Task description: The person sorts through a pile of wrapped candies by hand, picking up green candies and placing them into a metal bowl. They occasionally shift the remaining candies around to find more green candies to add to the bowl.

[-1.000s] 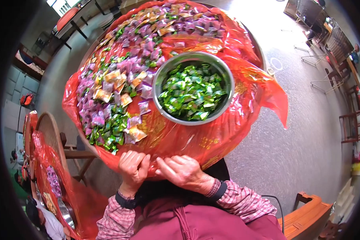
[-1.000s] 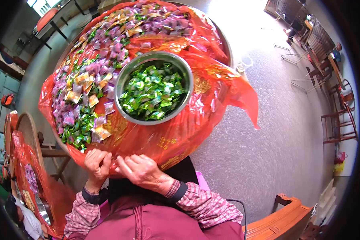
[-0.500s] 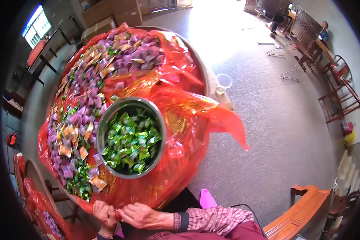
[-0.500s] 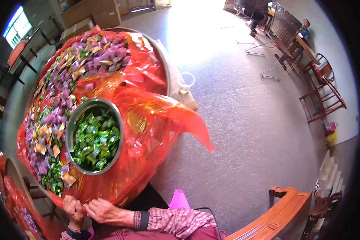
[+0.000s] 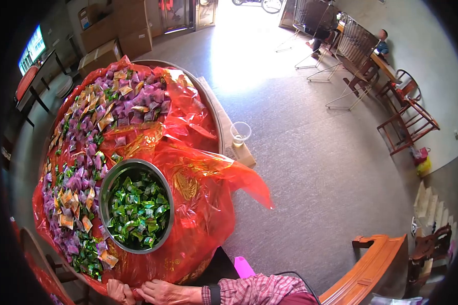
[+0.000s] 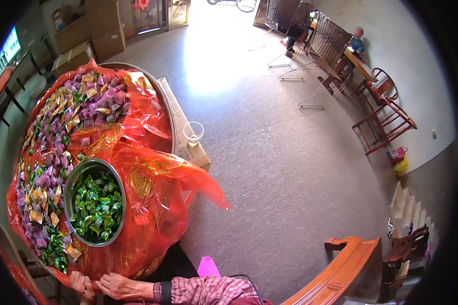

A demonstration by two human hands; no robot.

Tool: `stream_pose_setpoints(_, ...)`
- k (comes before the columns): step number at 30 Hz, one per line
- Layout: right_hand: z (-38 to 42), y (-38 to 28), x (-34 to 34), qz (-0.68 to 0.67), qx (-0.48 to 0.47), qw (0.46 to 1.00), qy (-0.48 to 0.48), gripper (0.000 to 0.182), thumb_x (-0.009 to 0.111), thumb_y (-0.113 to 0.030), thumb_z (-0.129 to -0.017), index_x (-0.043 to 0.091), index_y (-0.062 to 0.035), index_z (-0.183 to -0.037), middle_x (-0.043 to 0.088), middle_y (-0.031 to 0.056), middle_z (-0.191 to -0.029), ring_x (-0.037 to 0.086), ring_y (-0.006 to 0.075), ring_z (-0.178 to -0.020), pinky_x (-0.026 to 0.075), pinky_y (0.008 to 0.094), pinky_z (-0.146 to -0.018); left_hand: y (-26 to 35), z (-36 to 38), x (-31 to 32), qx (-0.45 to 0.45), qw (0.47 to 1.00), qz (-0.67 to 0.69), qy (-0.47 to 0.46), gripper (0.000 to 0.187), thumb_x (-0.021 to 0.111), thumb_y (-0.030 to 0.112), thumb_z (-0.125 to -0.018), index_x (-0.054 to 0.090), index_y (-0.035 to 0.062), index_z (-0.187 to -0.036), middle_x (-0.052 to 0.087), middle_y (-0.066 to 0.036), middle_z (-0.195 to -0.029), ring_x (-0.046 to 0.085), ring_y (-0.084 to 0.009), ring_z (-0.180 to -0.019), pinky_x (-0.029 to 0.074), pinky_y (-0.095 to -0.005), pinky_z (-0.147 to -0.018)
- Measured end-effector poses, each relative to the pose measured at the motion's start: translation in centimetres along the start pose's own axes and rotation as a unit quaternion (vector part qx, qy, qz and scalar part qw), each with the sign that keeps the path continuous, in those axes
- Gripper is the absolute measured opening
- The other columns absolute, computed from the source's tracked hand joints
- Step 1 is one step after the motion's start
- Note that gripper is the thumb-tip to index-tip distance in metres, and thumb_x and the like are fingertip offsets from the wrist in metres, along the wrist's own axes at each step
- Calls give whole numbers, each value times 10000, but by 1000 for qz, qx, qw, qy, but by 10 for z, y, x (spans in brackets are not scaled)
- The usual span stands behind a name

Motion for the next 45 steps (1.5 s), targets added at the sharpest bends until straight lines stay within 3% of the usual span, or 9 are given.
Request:
stream_pose_setpoints(6, -1, 4, -9, 10, 25, 999, 44, 366, 647, -214, -895, 643, 80, -1112, 591, 79, -854, 597, 204, -784, 482, 326, -658, -5, 9, 0, 46, 999, -18, 15, 402, 641, 244, -989, 494, -21, -1253, 654, -219, -976, 622, -334, -790, 492, -472, -726)
stream_pose_setpoints(8, -12, 3, -28, 5, 47, 998, 37, 357, 660, -229, -919, 643, 75, -1108, 581, 73, -835, 593, 200, -758, 477, 330, -636, -4, 22, 1, 193, 974, -121, -11, 484, 664, 262, -997, 508, -27, -1353, 692, -230, -1017, 649, -331, -802, 517, -471, -732)
stream_pose_setpoints(9, -12, 4, -27, 0, 58, 998, 19, 365, 682, -230, -954, 639, 75, -1150, 616, 80, -877, 623, 197, -760, 501, 327, -630, 4, 4, -3, 33, 999, 2, 29, 319, 498, 148, -948, 427, 21, -664, 443, -157, -735, 470, -363, -726, 355, -488, -684)
stream_pose_setpoints(10, -17, 3, -35, 8, 72, 997, 22, 353, 697, -219, -944, 645, 65, -1148, 624, 72, -853, 628, 186, -733, 503, 316, -608, -5, 10, 1, 61, 995, -18, 74, 288, 566, 147, -908, 484, 48, -649, 474, -124, -696, 483, -333, -668, 356, -467, -625)
stream_pose_setpoints(14, -27, 4, -48, 18, 96, 994, 52, 316, 749, -173, -904, 669, 46, -1119, 638, 61, -780, 642, 190, -655, 524, 322, -569, 14, -1, -8, 82, 992, -4, 96, 260, 589, 155, -897, 513, 71, -663, 466, -115, -692, 485, -317, -651, 350, -459, -591)
stream_pose_setpoints(21, -39, -2, -46, 85, 130, 988, 9, 279, 787, -104, -864, 699, 18, -1099, 709, 116, -820, 692, 261, -691, 558, 370, -603, 20, -2, -14, 109, 978, -20, 175, 331, 716, 204, -887, 504, 126, -645, 447, -56, -674, 494, -258, -635, 354, -418, -582)
stream_pose_setpoints(30, -37, -11, -42, 142, 149, 978, 29, 189, 741, -98, -904, 714, 14, -1054, 726, 151, -874, 704, 322, -782, 562, 419, -722, 20, 4, -14, 116, 965, -15, 233, 333, 703, 213, -923, 541, 110, -650, 498, -60, -681, 539, -265, -677, 401, -417, -610)
stream_pose_setpoints(33, -35, -13, -42, 152, 147, 977, 32, 184, 733, -107, -912, 718, 11, -1053, 733, 155, -886, 710, 327, -799, 566, 420, -733, 19, 5, -13, 118, 963, -12, 243, 320, 705, 224, -923, 571, 102, -658, 533, -62, -697, 570, -261, -701, 441, -416, -634)
stream_pose_setpoints(45, -31, -17, -46, 202, 128, 969, 66, 165, 734, -109, -911, 732, -2, -1037, 750, 159, -919, 726, 334, -837, 583, 416, -753, 18, 7, -11, 136, 952, -18, 272, 336, 706, 246, -927, 581, 106, -648, 542, -63, -691, 574, -264, -693, 441, -418, -617)
Point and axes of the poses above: each hand's wrist, its own z-axis away from the middle knuckle, its own x-axis out of the palm, y = z × x, the point moved 6 cm from there along -z, towards the middle knuckle
